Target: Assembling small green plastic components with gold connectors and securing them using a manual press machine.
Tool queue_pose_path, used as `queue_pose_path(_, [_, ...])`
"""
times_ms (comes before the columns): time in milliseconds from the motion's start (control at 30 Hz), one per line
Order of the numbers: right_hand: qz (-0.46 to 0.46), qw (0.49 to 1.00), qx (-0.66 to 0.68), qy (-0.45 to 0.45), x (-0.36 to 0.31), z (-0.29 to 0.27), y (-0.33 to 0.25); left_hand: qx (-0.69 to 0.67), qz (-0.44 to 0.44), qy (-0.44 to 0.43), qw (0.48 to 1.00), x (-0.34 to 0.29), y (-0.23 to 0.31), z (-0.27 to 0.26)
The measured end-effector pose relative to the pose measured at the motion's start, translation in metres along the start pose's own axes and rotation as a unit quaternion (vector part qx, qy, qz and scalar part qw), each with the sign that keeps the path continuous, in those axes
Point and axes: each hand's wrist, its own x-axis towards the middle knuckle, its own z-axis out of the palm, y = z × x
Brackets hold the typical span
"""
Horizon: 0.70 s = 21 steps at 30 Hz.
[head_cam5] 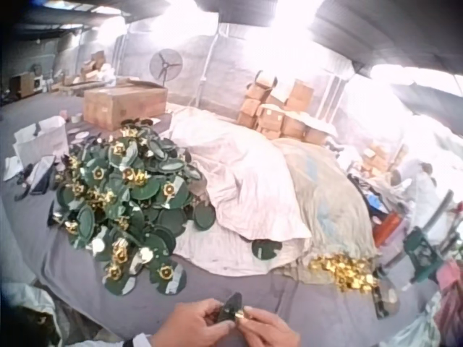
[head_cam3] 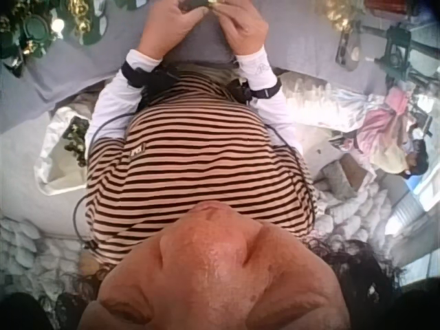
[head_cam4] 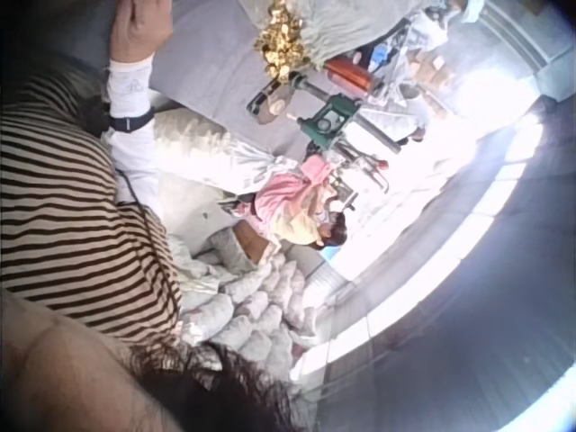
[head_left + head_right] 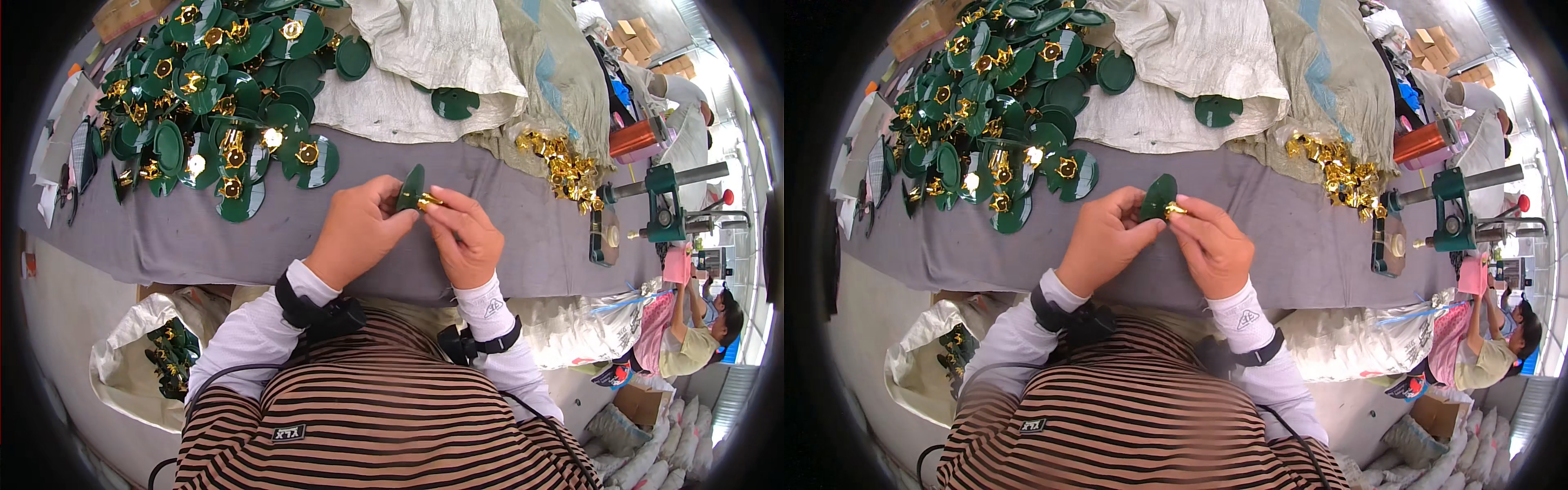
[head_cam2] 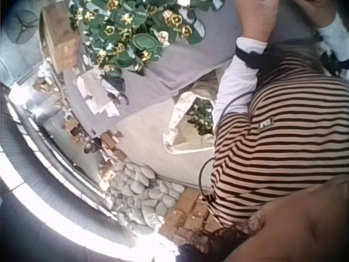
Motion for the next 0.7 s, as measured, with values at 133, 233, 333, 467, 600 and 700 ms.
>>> queue_pose_path(133, [0.008,1.000,-0.011,-0.020,-0.001,-0.002,-0.004,0.016,-0.010,-0.015,1.000,-0.005,0.010,-0.001])
queue_pose_path(233, [0.201,0.961,0.185,0.048,-0.008,0.014,-0.008,0.167,0.086,0.003,0.982,-0.010,0.006,-0.006])
queue_pose_path(333, [0.274,0.916,0.293,0.014,0.000,0.018,-0.021,0.171,0.134,0.033,0.975,-0.012,0.006,-0.021])
queue_pose_path(467, [0.101,0.987,0.069,-0.101,0.024,-0.007,-0.022,0.125,0.052,0.125,0.983,0.005,0.030,-0.087])
queue_pose_path(600, [-0.045,0.984,-0.172,-0.017,0.066,-0.023,0.051,0.130,-0.030,0.133,0.982,0.002,0.040,-0.191])
queue_pose_path(700, [-0.071,0.917,-0.376,-0.116,0.121,-0.016,0.099,0.082,-0.126,0.180,0.972,-0.013,0.026,-0.224])
